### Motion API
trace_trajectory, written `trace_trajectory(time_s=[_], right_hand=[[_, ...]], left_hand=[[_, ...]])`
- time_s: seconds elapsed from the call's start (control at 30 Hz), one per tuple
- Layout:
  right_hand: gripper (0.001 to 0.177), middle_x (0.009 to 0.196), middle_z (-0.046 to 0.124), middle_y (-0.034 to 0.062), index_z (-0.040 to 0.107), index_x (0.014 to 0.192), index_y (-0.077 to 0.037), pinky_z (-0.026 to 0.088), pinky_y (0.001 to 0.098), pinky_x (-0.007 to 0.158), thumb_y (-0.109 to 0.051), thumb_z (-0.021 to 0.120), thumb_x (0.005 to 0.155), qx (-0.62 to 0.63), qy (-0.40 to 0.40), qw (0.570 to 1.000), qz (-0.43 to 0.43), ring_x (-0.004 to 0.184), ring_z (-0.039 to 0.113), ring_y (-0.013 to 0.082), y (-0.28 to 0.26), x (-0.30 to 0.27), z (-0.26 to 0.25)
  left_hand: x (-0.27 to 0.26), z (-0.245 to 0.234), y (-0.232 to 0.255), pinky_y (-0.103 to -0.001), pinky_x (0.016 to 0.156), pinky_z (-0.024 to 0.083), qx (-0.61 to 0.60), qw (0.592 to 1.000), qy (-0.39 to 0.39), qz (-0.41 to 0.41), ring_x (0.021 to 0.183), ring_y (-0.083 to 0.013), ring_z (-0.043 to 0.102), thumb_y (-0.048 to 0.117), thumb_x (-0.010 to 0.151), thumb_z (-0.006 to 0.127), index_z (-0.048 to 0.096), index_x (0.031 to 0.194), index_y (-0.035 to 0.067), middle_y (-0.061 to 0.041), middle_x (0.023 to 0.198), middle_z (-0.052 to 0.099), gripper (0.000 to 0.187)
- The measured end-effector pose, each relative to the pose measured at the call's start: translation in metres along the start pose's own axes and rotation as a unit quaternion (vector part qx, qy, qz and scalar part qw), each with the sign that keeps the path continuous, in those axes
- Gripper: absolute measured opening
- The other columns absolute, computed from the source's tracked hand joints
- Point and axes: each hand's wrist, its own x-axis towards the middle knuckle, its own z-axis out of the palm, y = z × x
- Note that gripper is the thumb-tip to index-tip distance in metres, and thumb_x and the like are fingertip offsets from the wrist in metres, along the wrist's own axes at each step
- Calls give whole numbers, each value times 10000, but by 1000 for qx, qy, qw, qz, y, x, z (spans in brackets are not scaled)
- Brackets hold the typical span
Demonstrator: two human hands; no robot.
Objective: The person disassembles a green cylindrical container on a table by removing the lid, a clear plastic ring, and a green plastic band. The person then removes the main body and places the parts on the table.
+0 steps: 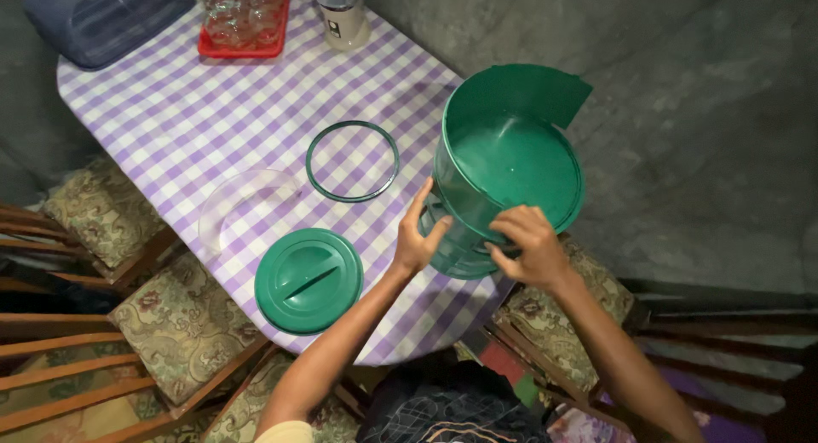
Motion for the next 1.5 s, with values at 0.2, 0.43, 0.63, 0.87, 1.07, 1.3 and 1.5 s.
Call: trace_trajectory(time_s=[0.2,0.43,0.63,0.87,1.07,1.3,1.5], right_hand=[[633,1054,731,142,697,1202,18,562,387,844,-341,918,731,146,83,981,94,963,704,224,-21,26,5],[225,887,798,115,764,1043,55,549,295,677,-123,792,908,262,118,931,226,753,716,152,-51,56,28],[180,924,787,81,746,1003,75,565,268,698,-82,771,917,324,183,902,217,781,726,117,-44,61,32],[140,884,769,67,748,978,63,548,264,705,-64,768,922,319,198,901,219,761,700,119,-37,63,42],[188,995,763,57,732,1033,68,570,259,779,-49,778,894,413,229,848,240,843,711,121,-29,65,40],[205,915,789,88,762,1013,40,566,296,712,-111,809,883,311,86,913,250,787,713,140,-29,64,18],[461,1031,775,130,742,1138,30,589,373,771,-365,737,901,285,-33,953,100,873,724,198,-2,82,-38]], left_hand=[[10,-4,-3,-425,1142,438,-2,1000,19,-17,1375,-311,561,145,904,722,418,1571,90,-189,1480,563,735],[43,-19,-18,-452,1143,425,-1,1000,-27,9,1456,-329,476,122,951,646,472,1557,108,-167,1607,461,631],[56,-13,-7,-416,1041,521,-17,998,-30,-50,1368,-307,567,149,954,593,482,1538,108,-147,1517,546,596],[79,-13,-9,-406,991,514,128,991,-39,2,1227,-347,604,123,996,511,503,1497,75,-173,1337,588,503],[72,-2,-10,-433,1024,475,204,978,-7,32,1185,-369,574,87,989,452,467,1536,91,-186,1308,569,547],[72,-1,-9,-443,1059,452,206,978,-4,27,1232,-362,549,136,1013,435,460,1545,110,-177,1343,547,534],[72,-3,-10,-431,1049,451,200,980,-17,2,1209,-349,545,124,995,399,454,1553,124,-162,1326,551,562]])
